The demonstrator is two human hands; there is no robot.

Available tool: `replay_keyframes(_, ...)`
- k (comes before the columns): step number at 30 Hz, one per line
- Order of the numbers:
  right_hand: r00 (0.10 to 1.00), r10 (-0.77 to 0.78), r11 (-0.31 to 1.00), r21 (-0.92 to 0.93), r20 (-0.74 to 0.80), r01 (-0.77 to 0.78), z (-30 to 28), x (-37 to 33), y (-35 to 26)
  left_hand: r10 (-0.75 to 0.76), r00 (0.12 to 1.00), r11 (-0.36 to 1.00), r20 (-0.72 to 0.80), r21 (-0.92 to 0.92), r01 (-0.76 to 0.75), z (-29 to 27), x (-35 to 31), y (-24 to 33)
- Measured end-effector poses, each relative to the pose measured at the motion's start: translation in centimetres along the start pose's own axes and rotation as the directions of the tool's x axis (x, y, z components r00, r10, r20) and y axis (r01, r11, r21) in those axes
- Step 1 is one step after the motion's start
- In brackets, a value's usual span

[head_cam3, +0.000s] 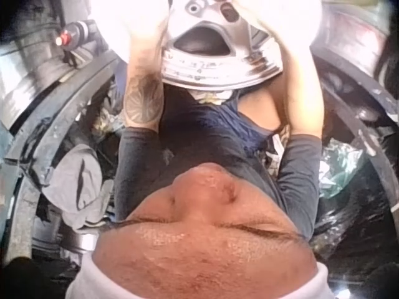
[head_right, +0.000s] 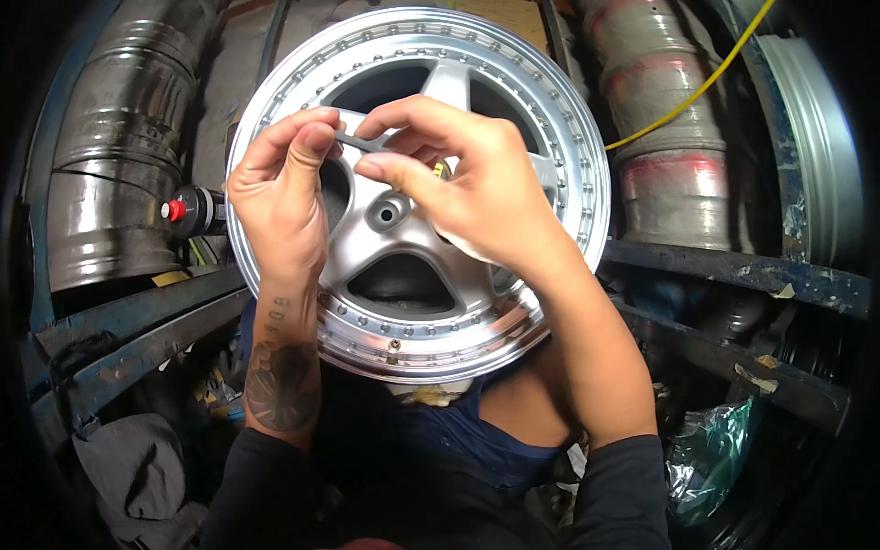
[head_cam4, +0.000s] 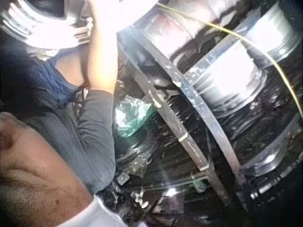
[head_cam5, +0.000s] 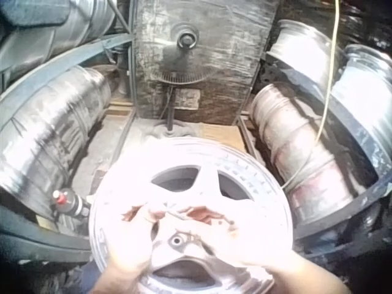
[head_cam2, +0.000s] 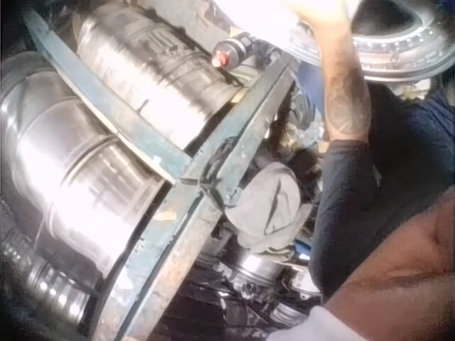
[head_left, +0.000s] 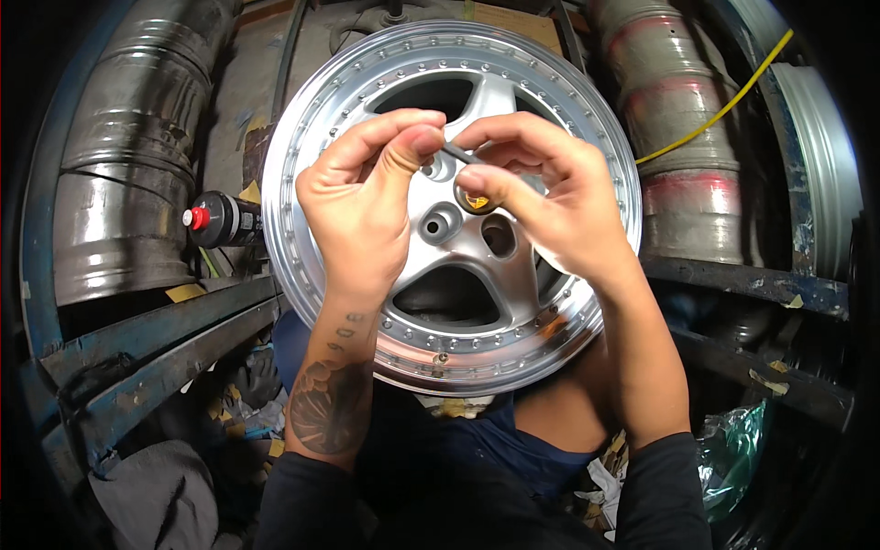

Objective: Assembling a multi-piece car wheel rim by inserting bolts and fitting components.

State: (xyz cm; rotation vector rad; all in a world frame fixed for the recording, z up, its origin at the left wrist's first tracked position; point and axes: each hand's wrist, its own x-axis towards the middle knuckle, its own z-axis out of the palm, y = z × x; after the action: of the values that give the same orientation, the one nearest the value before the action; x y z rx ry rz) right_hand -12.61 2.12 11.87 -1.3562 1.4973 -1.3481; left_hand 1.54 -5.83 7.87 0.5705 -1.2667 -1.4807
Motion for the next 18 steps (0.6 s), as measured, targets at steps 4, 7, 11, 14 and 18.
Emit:
replay_keyframes(4,0.998,0.044,0.966,0.255,-0.046,-0.03,0.1,0.5,-0.1,-0.061,0.997,0.956,-0.044,-0.289,0.045,0.3,0.1,-0.4)
replay_keyframes(7,0.988,-0.012,0.996,0.083,-0.156,0.025,-1.7,1.2,-0.1,-0.033,0.998,0.978,0.052,-0.203,0.043,0.2,0.9,-0.3)
replay_keyframes(11,0.977,0.033,0.832,-0.535,-0.211,-0.144,-5.1,1.2,2.9,-0.219,0.973,0.953,-0.067,-0.227,0.199,-0.6,1.3,0.1)
replay_keyframes(14,0.995,-0.031,0.612,-0.789,-0.095,-0.056,-4.4,1.5,4.7,-0.315,0.948,0.899,-0.046,-0.334,0.283,-2.7,1.8,0.7)
replay_keyframes(18,1.0,-0.006,0.551,-0.835,-0.016,-0.01,-3.9,2.3,7.1,-0.405,0.912,0.81,-0.061,-0.488,0.327,-3.8,2.1,0.9)
